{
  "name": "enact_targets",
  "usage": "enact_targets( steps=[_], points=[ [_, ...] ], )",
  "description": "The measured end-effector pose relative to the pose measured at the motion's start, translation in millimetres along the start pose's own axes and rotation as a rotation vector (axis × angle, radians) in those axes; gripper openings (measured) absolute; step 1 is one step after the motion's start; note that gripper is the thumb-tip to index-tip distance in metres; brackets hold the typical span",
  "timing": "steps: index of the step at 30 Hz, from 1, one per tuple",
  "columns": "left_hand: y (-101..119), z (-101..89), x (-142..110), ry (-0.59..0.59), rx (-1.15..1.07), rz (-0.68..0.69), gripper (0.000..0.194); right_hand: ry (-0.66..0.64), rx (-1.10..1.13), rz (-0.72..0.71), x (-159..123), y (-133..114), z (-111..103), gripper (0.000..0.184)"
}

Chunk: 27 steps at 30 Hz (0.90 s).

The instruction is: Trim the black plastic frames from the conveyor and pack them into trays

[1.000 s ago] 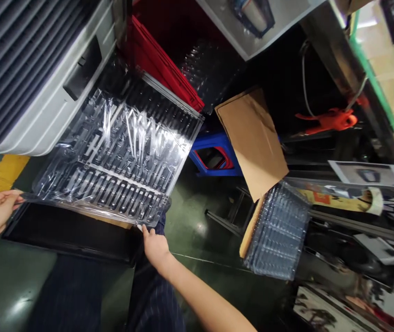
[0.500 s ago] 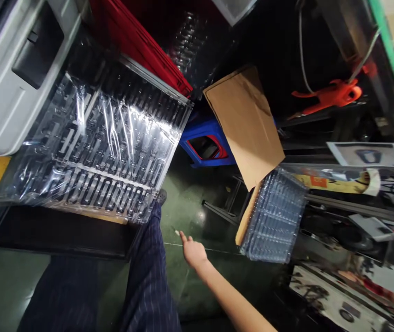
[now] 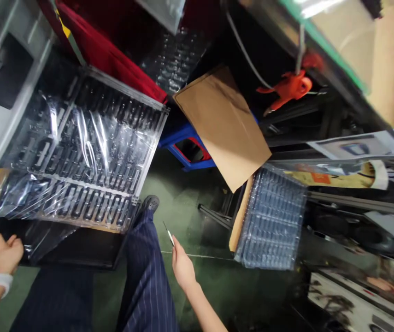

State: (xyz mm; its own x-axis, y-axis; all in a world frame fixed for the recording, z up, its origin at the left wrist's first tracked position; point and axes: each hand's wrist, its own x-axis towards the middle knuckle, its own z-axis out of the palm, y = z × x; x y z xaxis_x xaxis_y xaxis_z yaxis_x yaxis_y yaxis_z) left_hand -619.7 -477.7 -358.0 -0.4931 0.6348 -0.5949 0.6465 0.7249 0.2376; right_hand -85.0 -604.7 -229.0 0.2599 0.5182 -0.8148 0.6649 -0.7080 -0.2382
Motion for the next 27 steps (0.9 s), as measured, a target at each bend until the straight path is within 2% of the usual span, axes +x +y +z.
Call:
enact_targets(
  steps=[3,5,8,10,12,15,17,20,23,25,27],
  points=[
    [9.1,-5.0,-60.2,0.001,-0.029,-0.142,0.097,0.024,0.088,-0.001,11.2,23.2,-35.9,0.047],
    [23.0,4.6,-106.2,-0.071,-0.075,-0.165,0.09,0.058,0.164,0.013,18.2,33.6,-61.3,0.044],
    [59.3,38.5,-173.1,-0.27,-0.145,-0.131,0.068,0.088,0.356,-0.013,24.3,34.9,-89.9,0.046],
    [93.1,67.9,-213.0,-0.413,-0.197,-0.069,0.053,0.051,0.539,-0.019,25.5,25.4,-100.4,0.054],
    [130.9,97.1,-246.6,-0.549,-0.249,0.01,0.049,0.013,0.724,-0.017,25.1,11.3,-105.8,0.06],
    [184.0,131.7,-280.1,-0.696,-0.298,0.136,0.051,0.016,0.918,-0.022,21.3,-7.3,-112.0,0.063],
    [210.2,144.8,-290.7,-0.741,-0.318,0.204,0.052,0.03,0.99,-0.028,15.7,-12.4,-117.3,0.063],
    [229.8,144.2,-297.8,-0.721,-0.354,0.255,0.054,0.087,1.066,-0.051,3.0,-11.1,-122.4,0.063],
    [229.3,123.3,-309.0,-0.626,-0.392,0.243,0.057,0.129,1.096,-0.08,-5.6,-14.0,-120.4,0.062],
    [232.4,107.8,-317.1,-0.565,-0.416,0.225,0.061,0.105,1.068,-0.113,-0.7,-24.9,-121.7,0.06],
    [254.5,97.2,-313.4,-0.524,-0.429,0.238,0.064,0.098,1.011,-0.184,18.2,-42.0,-134.8,0.055]
  ],
)
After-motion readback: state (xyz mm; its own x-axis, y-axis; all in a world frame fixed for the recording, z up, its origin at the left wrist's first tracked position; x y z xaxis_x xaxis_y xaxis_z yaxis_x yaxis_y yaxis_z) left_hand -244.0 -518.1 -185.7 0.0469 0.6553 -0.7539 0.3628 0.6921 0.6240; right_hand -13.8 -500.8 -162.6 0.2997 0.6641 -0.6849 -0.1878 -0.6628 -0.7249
